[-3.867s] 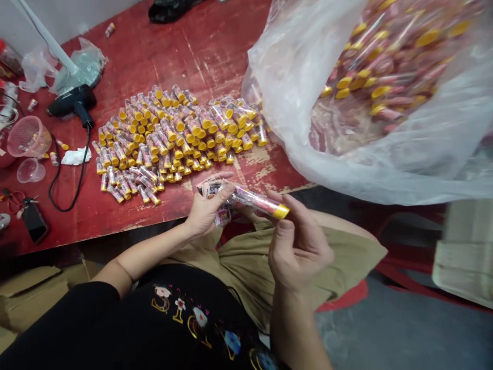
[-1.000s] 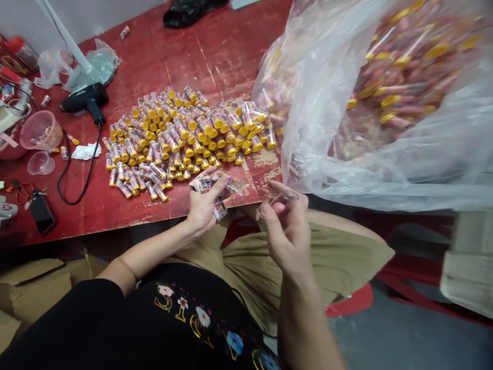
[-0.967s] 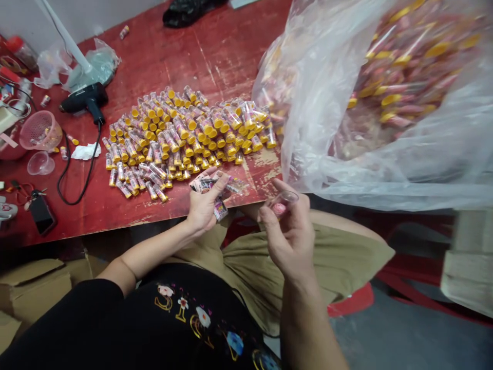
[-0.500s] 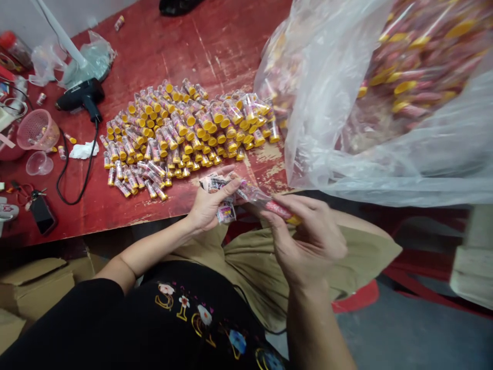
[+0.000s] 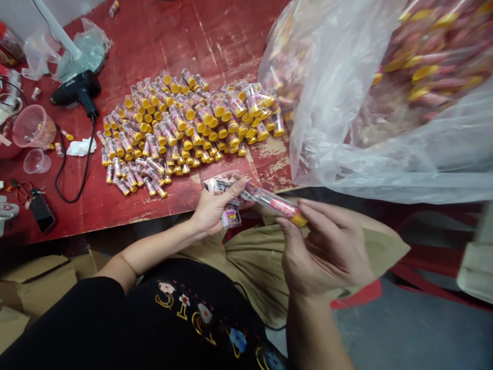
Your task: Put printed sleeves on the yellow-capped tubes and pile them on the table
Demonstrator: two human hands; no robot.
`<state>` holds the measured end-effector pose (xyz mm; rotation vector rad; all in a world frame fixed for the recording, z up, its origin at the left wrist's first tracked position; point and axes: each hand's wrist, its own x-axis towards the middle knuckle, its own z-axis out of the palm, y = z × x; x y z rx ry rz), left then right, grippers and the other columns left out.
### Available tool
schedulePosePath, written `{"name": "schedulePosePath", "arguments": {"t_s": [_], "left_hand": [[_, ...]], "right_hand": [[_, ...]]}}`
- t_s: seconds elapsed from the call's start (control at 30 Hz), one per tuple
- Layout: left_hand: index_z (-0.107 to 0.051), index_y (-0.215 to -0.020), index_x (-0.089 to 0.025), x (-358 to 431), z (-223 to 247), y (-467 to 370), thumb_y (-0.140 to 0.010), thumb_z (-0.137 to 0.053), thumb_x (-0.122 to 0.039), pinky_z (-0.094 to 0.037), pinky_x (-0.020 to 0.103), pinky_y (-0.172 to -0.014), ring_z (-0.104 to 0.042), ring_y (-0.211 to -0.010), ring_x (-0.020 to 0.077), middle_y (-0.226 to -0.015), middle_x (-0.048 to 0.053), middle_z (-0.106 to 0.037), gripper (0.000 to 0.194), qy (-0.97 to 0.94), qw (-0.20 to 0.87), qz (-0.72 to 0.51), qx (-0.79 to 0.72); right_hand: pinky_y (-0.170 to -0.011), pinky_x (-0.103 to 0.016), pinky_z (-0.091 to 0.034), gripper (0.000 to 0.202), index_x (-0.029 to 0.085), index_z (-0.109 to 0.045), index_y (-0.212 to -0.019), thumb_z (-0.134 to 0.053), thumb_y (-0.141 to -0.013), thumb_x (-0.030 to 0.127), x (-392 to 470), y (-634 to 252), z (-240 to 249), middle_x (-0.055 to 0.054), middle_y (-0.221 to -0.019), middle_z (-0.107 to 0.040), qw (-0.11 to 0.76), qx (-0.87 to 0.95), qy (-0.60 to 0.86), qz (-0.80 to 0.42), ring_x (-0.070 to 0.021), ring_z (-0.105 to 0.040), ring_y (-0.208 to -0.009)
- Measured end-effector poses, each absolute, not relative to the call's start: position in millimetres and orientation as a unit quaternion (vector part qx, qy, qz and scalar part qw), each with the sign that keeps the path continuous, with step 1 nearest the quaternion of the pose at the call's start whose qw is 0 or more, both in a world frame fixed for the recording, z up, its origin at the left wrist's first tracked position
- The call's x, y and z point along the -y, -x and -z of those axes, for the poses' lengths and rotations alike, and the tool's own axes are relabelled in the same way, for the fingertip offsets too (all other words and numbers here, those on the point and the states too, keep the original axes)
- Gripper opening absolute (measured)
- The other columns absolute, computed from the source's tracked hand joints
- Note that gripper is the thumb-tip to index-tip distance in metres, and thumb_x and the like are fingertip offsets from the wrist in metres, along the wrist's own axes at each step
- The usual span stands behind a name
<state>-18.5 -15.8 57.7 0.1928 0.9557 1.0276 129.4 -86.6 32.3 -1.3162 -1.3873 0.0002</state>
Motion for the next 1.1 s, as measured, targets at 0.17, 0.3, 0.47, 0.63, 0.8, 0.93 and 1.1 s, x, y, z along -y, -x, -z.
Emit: {"name": "schedulePosePath", "arguments": {"t_s": [0.17, 0.3, 0.47, 0.63, 0.8, 0.93, 1.1], "left_hand": [[-0.072, -0.107, -0.016, 21, -61, 21, -0.070, -0.097, -0.022, -0.064, 0.037, -0.090, -0.071, -0.079, 0.0127, -0.086, -0.003, -0.071, 0.045, -0.102, 0.751, -0.500, -0.420], [-0.072, -0.103, -0.016, 25, -58, 25, -0.064, -0.100, -0.022, -0.063, 0.035, -0.090, -0.073, -0.083, 0.0141, -0.089, -0.003, -0.073, 0.049, -0.119, 0.757, -0.494, -0.411], [-0.069, -0.084, -0.012, 21, -54, 35, -0.054, -0.106, -0.041, -0.061, 0.031, -0.081, -0.071, -0.073, 0.0139, -0.080, 0.002, -0.074, 0.056, -0.148, 0.813, -0.416, -0.380], [-0.071, -0.090, -0.013, 20, -60, 42, -0.051, -0.105, -0.052, -0.060, 0.033, -0.083, -0.072, -0.075, 0.0161, -0.080, 0.003, -0.074, 0.065, -0.204, 0.829, -0.362, -0.374], [-0.073, -0.102, -0.017, 32, -64, 37, -0.052, -0.105, -0.045, -0.060, 0.032, -0.081, -0.071, -0.077, 0.0150, -0.088, 0.002, -0.076, 0.066, -0.237, 0.797, -0.385, -0.400], [-0.075, -0.116, -0.018, 42, -64, 35, -0.050, -0.106, -0.044, -0.061, 0.035, -0.081, -0.072, -0.080, 0.0171, -0.091, 0.002, -0.076, 0.077, -0.223, 0.807, -0.366, -0.407], [-0.075, -0.113, -0.018, 45, -61, 36, -0.042, -0.108, -0.037, -0.061, 0.034, -0.081, -0.073, -0.082, 0.0178, -0.090, 0.001, -0.076, 0.080, -0.212, 0.797, -0.380, -0.420]], "right_hand": [[-0.085, -0.036, -0.067, 0.048, 0.026, -0.077, -0.132, -0.080, -0.087, 0.009, 95, -122, -31, -0.009, -0.119, -0.081, 0.542, 0.626, 0.560, 0.015, -0.0233, -0.080, -0.098], [-0.085, -0.031, -0.065, 0.064, 0.034, -0.076, -0.135, -0.084, -0.080, 0.001, 99, -116, -29, -0.004, -0.118, -0.081, 0.574, 0.616, 0.538, -0.037, -0.0185, -0.079, -0.096], [-0.082, -0.034, -0.066, 0.043, 0.030, -0.083, -0.120, -0.081, -0.085, 0.006, 105, -116, -30, -0.005, -0.109, -0.081, 0.594, 0.574, 0.535, -0.179, -0.0188, -0.077, -0.095], [-0.084, -0.035, -0.068, 0.044, 0.029, -0.078, -0.131, -0.075, -0.091, 0.011, 107, -110, -32, -0.009, -0.129, -0.076, 0.617, 0.521, 0.536, -0.246, -0.0209, -0.077, -0.109], [-0.103, -0.051, -0.064, 0.038, 0.027, -0.077, -0.130, -0.070, -0.095, 0.014, 99, -99, -32, -0.007, -0.122, -0.081, 0.597, 0.567, 0.532, -0.199, -0.0252, -0.076, -0.117], [-0.089, -0.044, -0.063, 0.025, 0.025, -0.084, -0.108, -0.077, -0.090, 0.010, 92, -92, -36, -0.003, -0.097, -0.083, 0.633, 0.526, 0.547, -0.151, -0.0211, -0.077, -0.091], [-0.080, -0.038, -0.059, 0.023, 0.026, -0.084, -0.100, -0.081, -0.086, 0.009, 88, -86, -36, -0.001, -0.092, -0.083, 0.658, 0.494, 0.551, -0.139, -0.0187, -0.073, -0.082]]}}
